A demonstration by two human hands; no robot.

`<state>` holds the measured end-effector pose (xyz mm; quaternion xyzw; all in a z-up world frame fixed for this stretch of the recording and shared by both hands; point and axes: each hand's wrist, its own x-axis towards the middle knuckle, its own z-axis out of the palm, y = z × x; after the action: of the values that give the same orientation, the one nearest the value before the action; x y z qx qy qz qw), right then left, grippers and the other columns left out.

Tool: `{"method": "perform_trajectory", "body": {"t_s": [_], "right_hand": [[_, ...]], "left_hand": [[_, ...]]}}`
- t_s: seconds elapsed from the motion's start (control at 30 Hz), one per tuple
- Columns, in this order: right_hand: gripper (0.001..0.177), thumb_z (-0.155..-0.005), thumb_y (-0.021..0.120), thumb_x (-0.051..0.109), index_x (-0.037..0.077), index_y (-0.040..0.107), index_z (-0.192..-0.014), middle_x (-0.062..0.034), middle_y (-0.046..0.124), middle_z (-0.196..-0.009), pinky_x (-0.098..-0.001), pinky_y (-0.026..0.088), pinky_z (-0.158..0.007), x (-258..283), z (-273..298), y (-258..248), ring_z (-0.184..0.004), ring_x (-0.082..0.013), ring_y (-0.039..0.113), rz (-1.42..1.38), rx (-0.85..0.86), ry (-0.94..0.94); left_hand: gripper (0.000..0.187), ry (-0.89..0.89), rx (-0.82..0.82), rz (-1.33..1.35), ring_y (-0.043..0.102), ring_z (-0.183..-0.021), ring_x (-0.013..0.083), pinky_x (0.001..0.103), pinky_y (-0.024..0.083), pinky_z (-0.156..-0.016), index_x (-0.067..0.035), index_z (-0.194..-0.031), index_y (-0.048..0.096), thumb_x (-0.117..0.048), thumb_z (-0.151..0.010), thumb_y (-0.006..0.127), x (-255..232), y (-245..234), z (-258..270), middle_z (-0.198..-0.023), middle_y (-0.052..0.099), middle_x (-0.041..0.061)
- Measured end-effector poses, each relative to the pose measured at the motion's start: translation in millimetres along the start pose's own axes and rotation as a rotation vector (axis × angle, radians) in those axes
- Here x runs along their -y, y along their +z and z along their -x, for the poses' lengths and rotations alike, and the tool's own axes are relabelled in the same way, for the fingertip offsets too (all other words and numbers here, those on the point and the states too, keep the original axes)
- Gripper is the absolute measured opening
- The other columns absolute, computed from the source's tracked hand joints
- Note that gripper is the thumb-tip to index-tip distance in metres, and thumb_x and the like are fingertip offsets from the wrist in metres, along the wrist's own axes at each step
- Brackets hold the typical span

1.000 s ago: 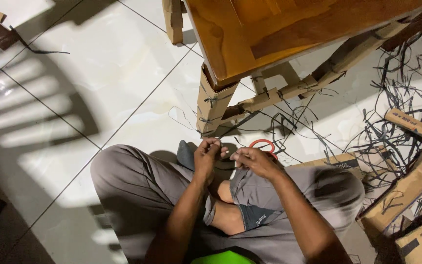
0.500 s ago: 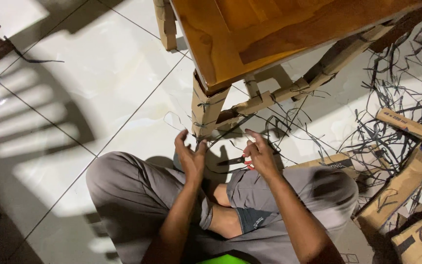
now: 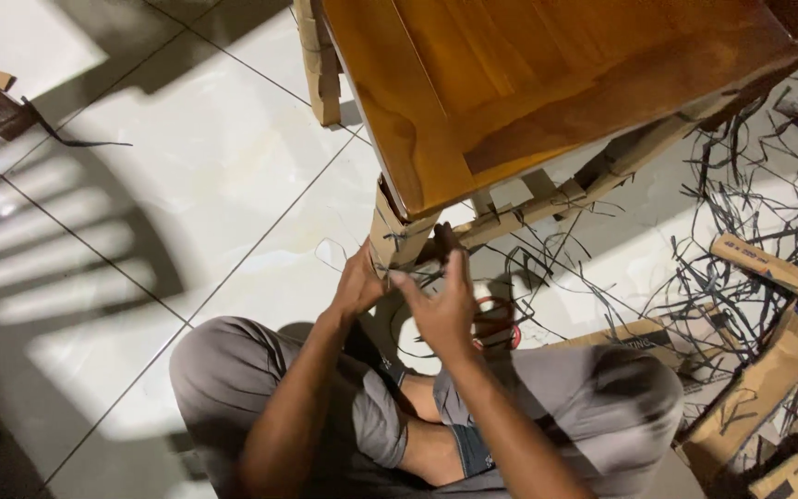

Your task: Wrapping a wooden chair leg with cardboard and securing it with plastic ties using scissors

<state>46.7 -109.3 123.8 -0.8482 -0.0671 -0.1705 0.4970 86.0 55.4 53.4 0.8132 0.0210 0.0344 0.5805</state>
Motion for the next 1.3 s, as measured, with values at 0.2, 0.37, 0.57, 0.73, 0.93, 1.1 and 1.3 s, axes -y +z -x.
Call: {"method": "perform_trajectory", "body": {"t_s": [0.2,0.37,0.57,0.73,0.93,1.1,1.3], "right_hand": [[0.094,-0.073,0.092,0.037,-0.013,0.048,-0.14,-0.0426,0.057,-0.127,-0.0675,0.041,-0.108,2.9,-0.5,64.1,-0.122,-0.059,0.054,-0.083,0.012,0.283],[0.088,-0.066,0.099,0.019,-0.002,0.053,-0.138,-0.0278,0.065,-0.127,-0.0547,0.048,-0.106,28.5,-28.9,71.1,-0.121,-0.0422,0.063,-0.193,-0.17,0.245],[0.068,-0.064,0.099,0.011,0.0,0.067,-0.123,-0.0212,0.074,-0.116,-0.0454,0.055,-0.099,-5.5,-22.8,79.4,-0.113,-0.0298,0.07,-0.343,-0.108,0.249],[0.056,-0.067,0.094,0.007,-0.005,0.07,-0.116,-0.0247,0.073,-0.118,-0.0505,0.052,-0.104,-16.4,-28.6,54.9,-0.117,-0.0319,0.067,-0.347,-0.019,0.108],[0.074,-0.081,0.083,0.051,-0.007,0.067,-0.124,-0.0308,0.069,-0.123,-0.0556,0.045,-0.112,-16.5,-51.1,-36.9,-0.121,-0.0444,0.064,0.144,0.333,0.381],[0.071,-0.072,0.094,0.028,-0.007,0.067,-0.127,-0.0287,0.065,-0.132,-0.0569,0.04,-0.113,-109.5,-48.7,-82.4,-0.131,-0.0376,0.055,-0.144,0.208,0.307],[0.078,-0.065,0.096,0.012,-0.007,0.061,-0.131,-0.0242,0.063,-0.136,-0.0568,0.039,-0.114,-137.7,-87.7,-136.4,-0.129,-0.033,0.055,-0.237,0.195,0.175]], "left_hand": [[0.061,0.125,0.068,0.918,0.072,-0.097,0.0176,0.03,0.055,-0.089,-0.01,-0.155,0.036,-0.042,-0.105,0.045,-5.0,5.2,-3.8,-0.095,0.074,0.009],[0.037,0.301,-0.027,0.226,0.067,-0.102,0.0348,0.053,0.054,-0.087,0.0,-0.125,0.061,-0.021,-0.094,0.059,49.4,13.9,-4.0,-0.108,0.071,0.022],[0.02,0.329,-0.088,0.259,0.064,-0.082,0.0273,0.049,0.053,-0.083,-0.003,-0.103,0.065,-0.013,-0.087,0.068,2.6,7.8,3.9,-0.086,0.069,0.015],[0.013,0.262,-0.086,0.29,0.059,-0.075,0.0235,0.041,0.052,-0.07,-0.005,-0.092,0.064,-0.017,-0.09,0.067,27.8,51.6,12.9,-0.08,0.064,0.012],[0.016,0.153,-0.173,0.241,0.068,-0.077,0.0348,0.047,0.056,-0.075,-0.009,-0.101,0.061,-0.014,-0.088,0.068,-65.2,92.9,25.1,-0.08,0.067,0.015],[0.022,0.063,-0.184,0.179,0.067,-0.093,0.0487,0.058,0.052,-0.081,-0.008,-0.115,0.054,-0.015,-0.094,0.06,-92.9,145.3,15.6,-0.091,0.067,0.023],[0.079,0.079,0.259,0.046,0.034,-0.142,0.0556,0.06,0.028,-0.122,0.0,-0.15,0.035,-0.019,-0.083,0.073,-113.7,169.4,-7.7,-0.143,0.047,0.034]]}}
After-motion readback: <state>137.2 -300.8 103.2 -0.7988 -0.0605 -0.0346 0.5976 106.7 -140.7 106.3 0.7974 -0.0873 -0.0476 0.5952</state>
